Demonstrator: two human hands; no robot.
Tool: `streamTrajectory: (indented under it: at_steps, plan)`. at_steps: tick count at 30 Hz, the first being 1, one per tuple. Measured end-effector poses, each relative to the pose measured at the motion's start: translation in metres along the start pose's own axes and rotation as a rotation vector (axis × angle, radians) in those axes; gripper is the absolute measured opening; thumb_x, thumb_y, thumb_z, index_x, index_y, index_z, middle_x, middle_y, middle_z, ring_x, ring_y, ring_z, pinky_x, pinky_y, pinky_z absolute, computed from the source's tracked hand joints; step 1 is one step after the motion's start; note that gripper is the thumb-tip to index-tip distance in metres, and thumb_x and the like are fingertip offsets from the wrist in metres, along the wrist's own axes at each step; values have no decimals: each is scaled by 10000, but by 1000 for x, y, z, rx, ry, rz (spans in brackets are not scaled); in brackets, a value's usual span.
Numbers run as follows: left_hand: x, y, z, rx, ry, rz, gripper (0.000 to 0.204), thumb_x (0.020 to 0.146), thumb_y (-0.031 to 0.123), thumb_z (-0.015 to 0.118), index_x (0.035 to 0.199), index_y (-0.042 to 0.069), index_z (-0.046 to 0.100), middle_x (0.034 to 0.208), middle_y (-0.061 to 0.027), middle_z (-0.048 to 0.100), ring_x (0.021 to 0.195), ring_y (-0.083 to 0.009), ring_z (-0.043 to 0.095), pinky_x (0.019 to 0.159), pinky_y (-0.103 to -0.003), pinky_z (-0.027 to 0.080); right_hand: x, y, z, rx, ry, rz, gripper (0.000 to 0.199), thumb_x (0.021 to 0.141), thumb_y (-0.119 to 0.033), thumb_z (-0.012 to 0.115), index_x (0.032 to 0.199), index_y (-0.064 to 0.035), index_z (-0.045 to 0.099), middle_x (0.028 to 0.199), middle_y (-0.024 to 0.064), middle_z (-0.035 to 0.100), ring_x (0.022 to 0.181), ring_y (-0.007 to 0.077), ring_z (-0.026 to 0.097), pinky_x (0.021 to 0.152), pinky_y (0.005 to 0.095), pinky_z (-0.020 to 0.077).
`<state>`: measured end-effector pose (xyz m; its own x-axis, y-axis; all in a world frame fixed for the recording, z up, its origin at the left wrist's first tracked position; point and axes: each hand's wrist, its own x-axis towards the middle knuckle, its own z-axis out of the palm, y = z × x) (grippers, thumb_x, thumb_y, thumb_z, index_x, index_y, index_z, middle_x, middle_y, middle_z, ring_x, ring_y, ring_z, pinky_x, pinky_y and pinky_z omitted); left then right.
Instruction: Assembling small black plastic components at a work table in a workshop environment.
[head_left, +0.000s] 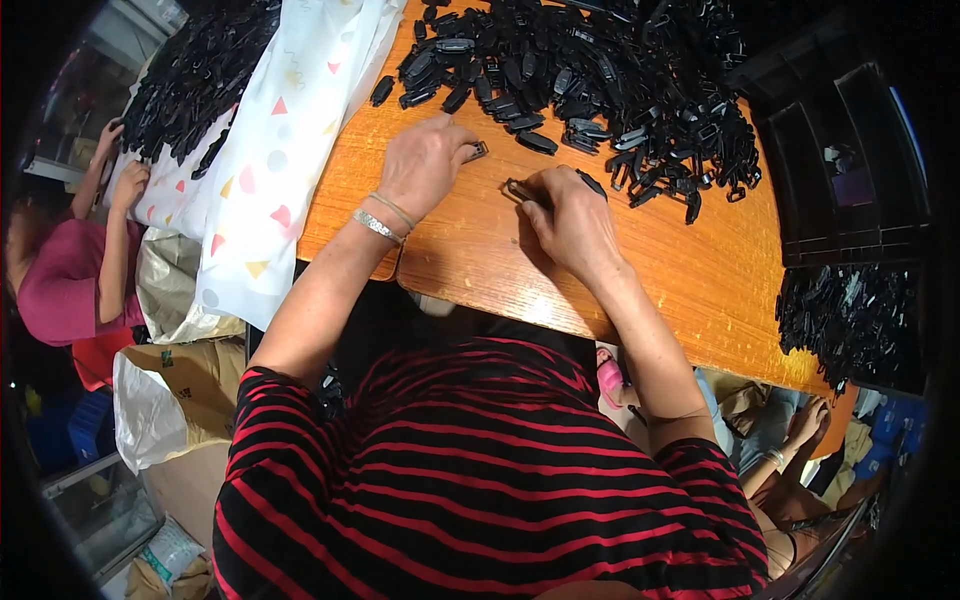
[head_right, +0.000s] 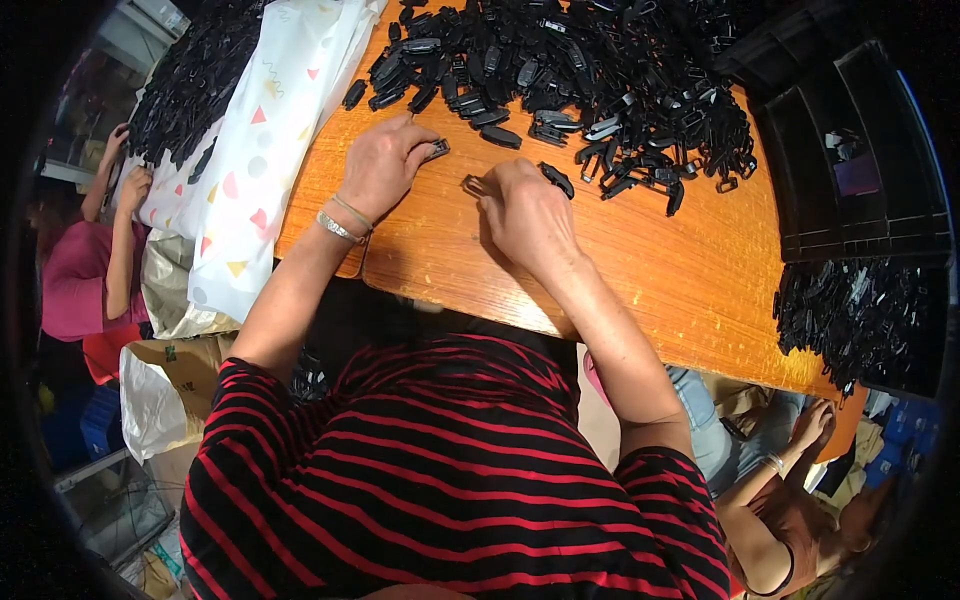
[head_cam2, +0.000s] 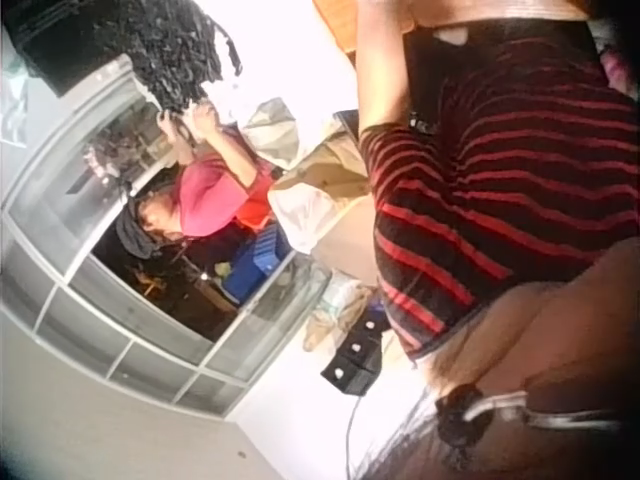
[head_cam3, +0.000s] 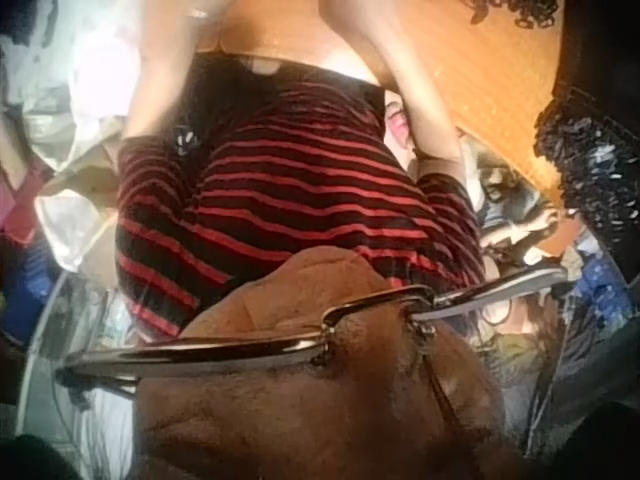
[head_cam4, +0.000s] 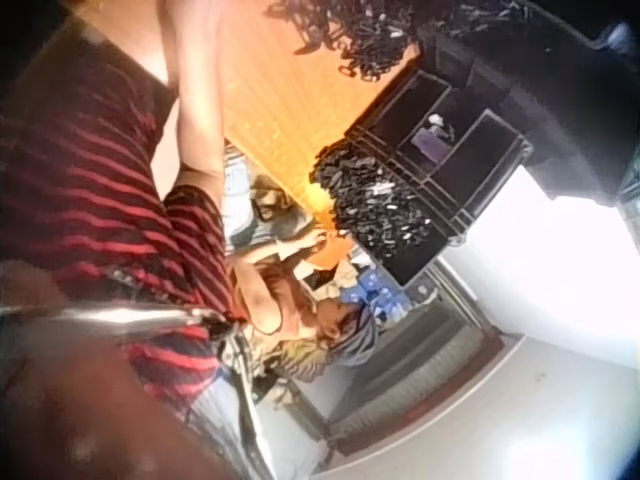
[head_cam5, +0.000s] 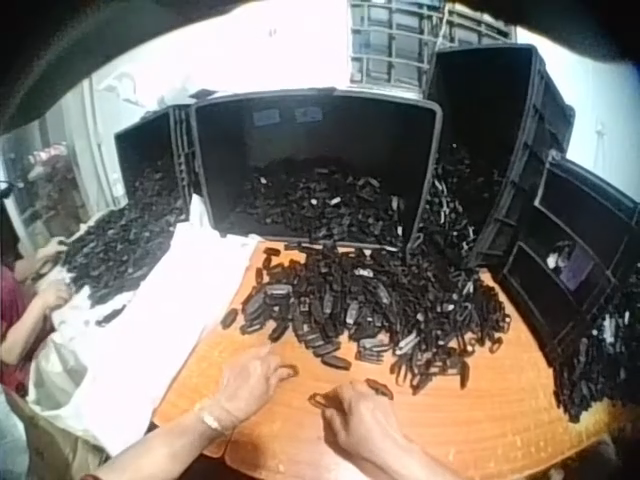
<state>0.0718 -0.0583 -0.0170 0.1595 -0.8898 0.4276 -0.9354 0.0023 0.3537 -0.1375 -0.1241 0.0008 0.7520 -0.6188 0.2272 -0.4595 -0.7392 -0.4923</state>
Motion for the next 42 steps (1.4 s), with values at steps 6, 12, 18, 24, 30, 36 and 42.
streamTrajectory:
  at_steps: [6,12,18,24,30,36,42]
  plan:
    - [-16,13,6,-572,14,-270,118,869,125,659,921,34,712,839,-91,669,696,-198,640,641,-301,505,5,1,31,474,199,161,210,872,-98,669,1041,12,611,829,73,657,695,126,620,614,256,500]
    - [-25,37,-7,-1330,-123,-553,222,927,100,632,1116,-15,625,817,1,629,686,-44,547,603,-181,444,5,-19,30,765,288,157,201,902,-85,647,1070,13,596,799,19,643,655,50,583,561,196,466]
    - [-26,34,-15,-1388,-174,-492,264,897,63,659,1140,-29,613,900,-26,659,717,-56,583,651,-188,484,1,-19,17,885,174,110,212,910,-58,638,1104,17,600,824,15,644,674,53,587,585,190,469]
    - [-27,36,-19,-1379,-105,-513,255,920,90,627,1154,-9,602,821,10,632,671,-32,540,593,-162,426,2,-19,8,1033,227,92,241,910,-32,634,1138,34,597,864,32,663,693,70,603,624,200,502]
    - [-30,36,-18,-1441,-78,-508,287,907,74,646,1172,-29,601,878,-16,655,689,-40,575,619,-163,463,-3,-20,8,762,175,113,232,902,-27,641,1120,36,596,930,51,650,707,64,600,627,201,507]
    - [-31,43,-20,-1345,-14,-458,290,903,47,643,1172,-45,593,898,-32,666,737,-47,603,658,-177,492,-1,-20,13,642,216,28,201,879,-9,651,1068,43,609,912,60,588,688,89,628,577,216,542]
    - [-36,43,-17,-1279,50,-385,256,902,29,631,1146,-49,619,905,-32,673,755,-39,614,653,-173,497,0,-21,17,602,247,-4,192,862,-4,668,1046,29,624,905,62,584,684,93,638,561,214,525]
